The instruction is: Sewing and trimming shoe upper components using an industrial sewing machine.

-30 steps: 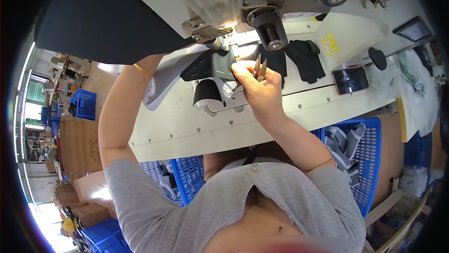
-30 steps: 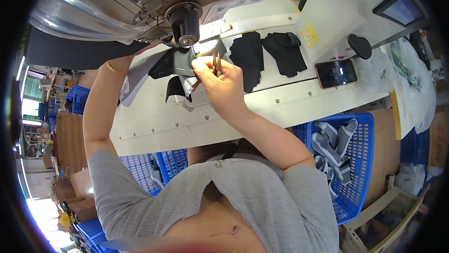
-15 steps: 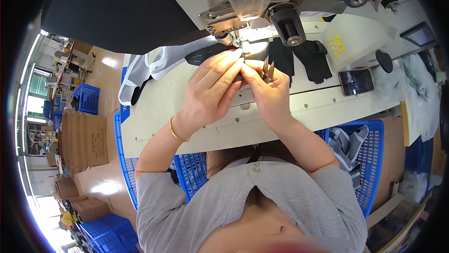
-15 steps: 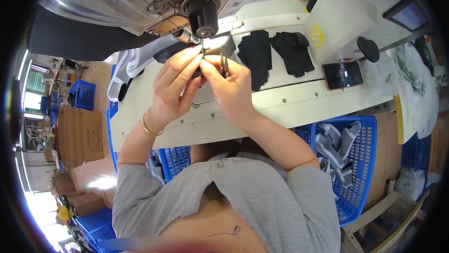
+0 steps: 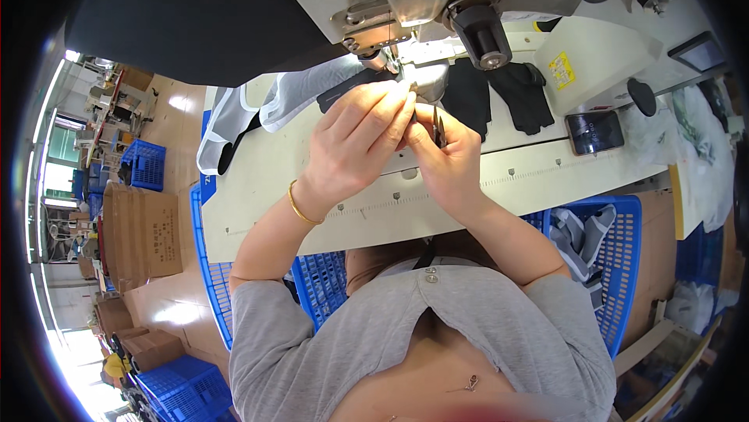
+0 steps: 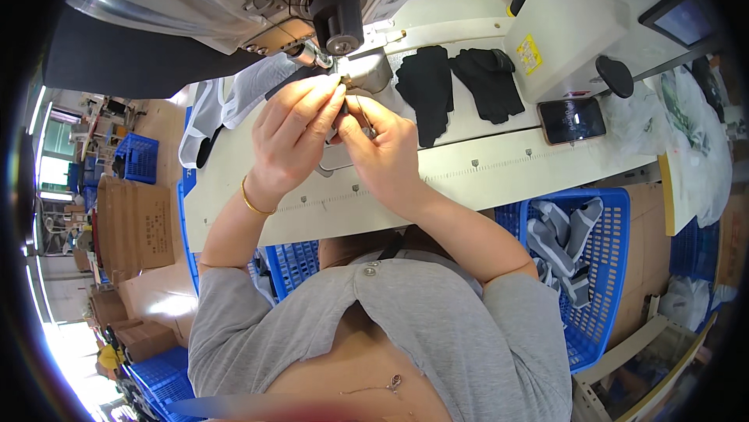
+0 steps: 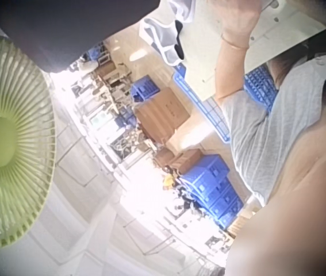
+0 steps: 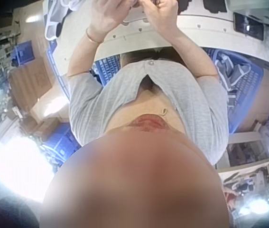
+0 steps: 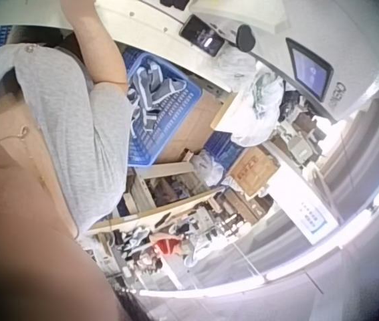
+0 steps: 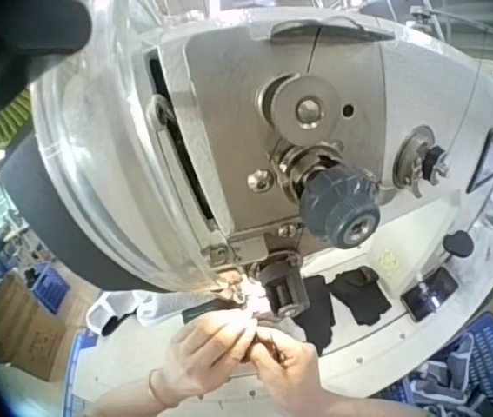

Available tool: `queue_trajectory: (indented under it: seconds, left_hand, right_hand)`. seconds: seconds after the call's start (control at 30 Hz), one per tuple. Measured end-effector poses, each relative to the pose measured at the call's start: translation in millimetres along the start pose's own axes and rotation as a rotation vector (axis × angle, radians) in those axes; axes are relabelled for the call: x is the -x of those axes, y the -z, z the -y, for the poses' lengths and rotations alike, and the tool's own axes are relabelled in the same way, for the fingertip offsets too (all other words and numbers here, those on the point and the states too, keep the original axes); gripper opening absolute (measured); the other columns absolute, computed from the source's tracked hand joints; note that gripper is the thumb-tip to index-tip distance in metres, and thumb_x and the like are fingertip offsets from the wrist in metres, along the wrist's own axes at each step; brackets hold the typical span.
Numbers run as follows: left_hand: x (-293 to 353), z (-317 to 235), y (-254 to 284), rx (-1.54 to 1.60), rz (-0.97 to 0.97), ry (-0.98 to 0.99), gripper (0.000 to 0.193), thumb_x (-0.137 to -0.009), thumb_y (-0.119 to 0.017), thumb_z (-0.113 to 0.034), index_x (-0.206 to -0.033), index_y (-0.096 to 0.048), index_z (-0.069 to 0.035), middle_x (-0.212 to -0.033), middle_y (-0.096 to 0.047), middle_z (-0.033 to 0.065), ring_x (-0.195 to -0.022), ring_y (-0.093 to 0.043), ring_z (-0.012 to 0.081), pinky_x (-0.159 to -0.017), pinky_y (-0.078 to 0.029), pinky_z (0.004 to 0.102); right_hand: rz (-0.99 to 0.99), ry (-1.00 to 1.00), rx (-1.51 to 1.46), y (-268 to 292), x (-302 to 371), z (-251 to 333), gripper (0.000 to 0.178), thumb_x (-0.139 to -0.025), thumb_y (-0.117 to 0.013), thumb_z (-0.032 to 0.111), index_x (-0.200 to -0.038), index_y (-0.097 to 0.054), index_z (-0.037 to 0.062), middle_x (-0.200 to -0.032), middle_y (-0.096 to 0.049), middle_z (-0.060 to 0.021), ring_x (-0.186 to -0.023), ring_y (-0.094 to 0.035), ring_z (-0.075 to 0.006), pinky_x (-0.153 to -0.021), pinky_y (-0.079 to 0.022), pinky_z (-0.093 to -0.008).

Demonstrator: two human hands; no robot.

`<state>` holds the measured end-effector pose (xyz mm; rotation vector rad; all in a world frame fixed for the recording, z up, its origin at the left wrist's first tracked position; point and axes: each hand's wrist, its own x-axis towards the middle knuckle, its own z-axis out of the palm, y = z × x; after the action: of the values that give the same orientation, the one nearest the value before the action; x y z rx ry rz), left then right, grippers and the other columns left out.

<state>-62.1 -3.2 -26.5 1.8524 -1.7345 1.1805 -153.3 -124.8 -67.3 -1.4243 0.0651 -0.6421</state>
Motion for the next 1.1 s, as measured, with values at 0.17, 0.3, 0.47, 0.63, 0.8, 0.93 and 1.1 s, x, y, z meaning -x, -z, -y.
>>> queue_trajectory:
  seconds: [0.17, 0.3, 0.47, 0.63, 0.8, 0.93, 1.1]
  left_hand:
    - [2.0, 1.0, 2.0, 0.053, -0.039, 0.025, 0.041, -0.056, -0.068, -0.009, -0.095, -0.069, 0.005, -0.101, -0.067, 0.0124, -0.095, -0.067, 0.0261, -0.08, -0.059, 0.0367]
    - [-0.6, 0.2, 5.3, 0.076, -0.026, 0.038, 0.041, -0.055, -0.069, -0.009, -0.093, -0.068, 0.005, -0.099, -0.068, 0.0131, -0.094, -0.067, 0.0265, -0.078, -0.059, 0.0363]
    - [-2.7, 2.4, 6.4, 0.08, -0.007, 0.035, 0.039, -0.057, -0.068, -0.008, -0.093, -0.068, 0.005, -0.098, -0.068, 0.013, -0.093, -0.067, 0.0267, -0.077, -0.059, 0.0358]
    - [-5.4, 7.6, 4.8, 0.076, 0.006, 0.023, 0.036, -0.06, -0.068, -0.009, -0.094, -0.068, 0.004, -0.098, -0.068, 0.0125, -0.092, -0.067, 0.0261, -0.076, -0.058, 0.0349]
    - [-7.0, 13.3, 3.0, 0.08, 0.014, 0.036, 0.036, -0.061, -0.068, -0.01, -0.094, -0.067, 0.003, -0.098, -0.068, 0.012, -0.092, -0.067, 0.0263, -0.078, -0.058, 0.0361]
    - [-6.5, 16.3, 2.4, 0.074, 0.017, 0.036, 0.035, -0.062, -0.068, -0.011, -0.094, -0.067, 0.003, -0.098, -0.067, 0.0116, -0.091, -0.067, 0.027, -0.079, -0.056, 0.037]
    - [-9.4, 15.0, 4.1, 0.014, 0.039, 0.016, 0.037, -0.061, -0.069, -0.012, -0.095, -0.067, 0.003, -0.097, -0.065, 0.0101, -0.091, -0.066, 0.0256, -0.08, -0.056, 0.0364]
  right_hand:
    - [0.065, -0.078, -0.137, 0.3, 1.4, -12.9, 0.018, -0.094, -0.059, 0.008, -0.105, -0.069, -0.0015, -0.08, -0.071, -0.006, -0.065, -0.059, -0.0045, -0.055, -0.045, -0.0208]
    - [0.07, -0.129, -0.293, -2.2, 5.0, -7.9, 0.017, -0.096, -0.058, 0.008, -0.105, -0.069, -0.0016, -0.081, -0.07, -0.0047, -0.071, -0.061, -0.0053, -0.058, -0.045, -0.0203]
    - [0.1, -0.211, -0.352, -0.5, 2.8, 6.7, 0.018, -0.096, -0.056, 0.005, -0.106, -0.067, -0.0046, -0.086, -0.069, -0.0075, -0.077, -0.065, -0.0094, -0.066, -0.048, -0.0213]
    - [0.08, -0.255, -0.378, -0.8, -2.7, 12.8, 0.018, -0.096, -0.055, 0.003, -0.106, -0.067, -0.0045, -0.085, -0.07, -0.0081, -0.076, -0.066, -0.0105, -0.066, -0.05, -0.0221]
    - [0.076, -0.265, -0.332, -3.4, -10.6, 12.0, 0.016, -0.094, -0.056, 0.003, -0.103, -0.068, -0.0038, -0.08, -0.069, -0.0069, -0.07, -0.068, -0.012, -0.065, -0.052, -0.0238]
    - [0.037, -0.283, -0.365, -8.4, -11.9, 13.6, 0.015, -0.094, -0.057, 0.004, -0.102, -0.068, -0.0038, -0.079, -0.069, -0.0061, -0.069, -0.068, -0.012, -0.062, -0.052, -0.0225]
    - [-0.001, -0.184, -0.447, -14.4, -12.1, 1.9, 0.014, -0.095, -0.058, 0.005, -0.099, -0.068, -0.004, -0.079, -0.068, -0.0043, -0.068, -0.067, -0.0115, -0.061, -0.051, -0.0218]
